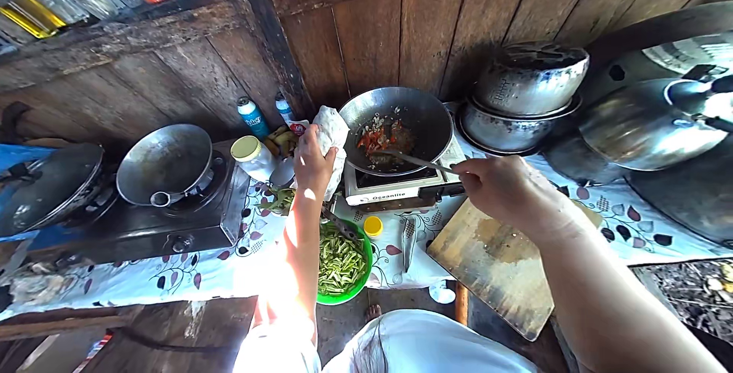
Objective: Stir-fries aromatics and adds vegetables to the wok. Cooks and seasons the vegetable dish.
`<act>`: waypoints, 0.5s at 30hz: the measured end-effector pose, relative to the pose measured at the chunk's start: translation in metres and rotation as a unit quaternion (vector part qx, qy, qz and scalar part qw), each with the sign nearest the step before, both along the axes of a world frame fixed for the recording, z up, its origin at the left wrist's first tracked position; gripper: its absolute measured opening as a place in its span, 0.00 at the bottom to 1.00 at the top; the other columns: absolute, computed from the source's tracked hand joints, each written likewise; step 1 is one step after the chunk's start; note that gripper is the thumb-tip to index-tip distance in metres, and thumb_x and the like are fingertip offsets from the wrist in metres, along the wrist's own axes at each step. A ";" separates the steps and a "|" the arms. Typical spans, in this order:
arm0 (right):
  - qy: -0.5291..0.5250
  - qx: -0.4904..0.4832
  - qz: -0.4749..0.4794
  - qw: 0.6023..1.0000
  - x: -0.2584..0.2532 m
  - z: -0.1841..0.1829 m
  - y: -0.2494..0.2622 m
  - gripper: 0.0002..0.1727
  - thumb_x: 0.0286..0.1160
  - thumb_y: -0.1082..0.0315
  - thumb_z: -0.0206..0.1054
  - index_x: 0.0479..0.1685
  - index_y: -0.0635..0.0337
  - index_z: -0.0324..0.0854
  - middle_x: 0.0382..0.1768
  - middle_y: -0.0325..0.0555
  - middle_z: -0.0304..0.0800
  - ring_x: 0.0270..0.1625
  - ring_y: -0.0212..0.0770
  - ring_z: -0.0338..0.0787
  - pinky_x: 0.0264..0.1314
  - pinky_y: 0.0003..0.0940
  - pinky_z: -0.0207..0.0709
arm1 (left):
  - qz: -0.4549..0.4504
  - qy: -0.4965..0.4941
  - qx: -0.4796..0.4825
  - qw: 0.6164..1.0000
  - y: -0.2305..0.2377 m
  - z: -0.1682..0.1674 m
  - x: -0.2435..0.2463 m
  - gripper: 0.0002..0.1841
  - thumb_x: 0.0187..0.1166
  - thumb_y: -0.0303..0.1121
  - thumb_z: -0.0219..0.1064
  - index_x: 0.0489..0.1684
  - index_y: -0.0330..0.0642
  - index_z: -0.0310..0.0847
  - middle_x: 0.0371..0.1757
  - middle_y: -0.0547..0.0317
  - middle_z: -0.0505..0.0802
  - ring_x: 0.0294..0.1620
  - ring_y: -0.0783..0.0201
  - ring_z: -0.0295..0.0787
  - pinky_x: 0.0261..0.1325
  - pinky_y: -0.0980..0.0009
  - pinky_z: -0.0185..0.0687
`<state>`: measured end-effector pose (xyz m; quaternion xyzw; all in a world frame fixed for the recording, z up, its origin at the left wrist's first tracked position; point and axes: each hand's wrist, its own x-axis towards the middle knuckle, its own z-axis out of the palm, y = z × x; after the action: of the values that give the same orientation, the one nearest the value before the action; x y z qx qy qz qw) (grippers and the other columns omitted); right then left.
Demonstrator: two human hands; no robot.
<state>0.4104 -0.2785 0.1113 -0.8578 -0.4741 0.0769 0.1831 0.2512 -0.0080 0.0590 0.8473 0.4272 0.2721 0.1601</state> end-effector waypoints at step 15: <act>0.006 -0.054 -0.031 0.998 0.003 -0.016 0.041 0.17 0.91 0.67 0.54 0.61 0.56 0.89 0.50 0.63 0.94 0.57 0.68 0.92 0.54 0.71 0.80 | 0.000 -0.006 -0.016 1.000 -0.001 0.001 -0.002 0.35 0.77 0.36 0.76 0.83 0.36 0.66 0.76 0.32 0.81 0.77 0.34 0.78 0.76 0.37 0.73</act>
<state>0.4135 -0.2380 0.0955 -0.8802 -0.4414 0.1013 0.1417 0.2490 -0.0091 0.0597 0.8431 0.4305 0.2701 0.1759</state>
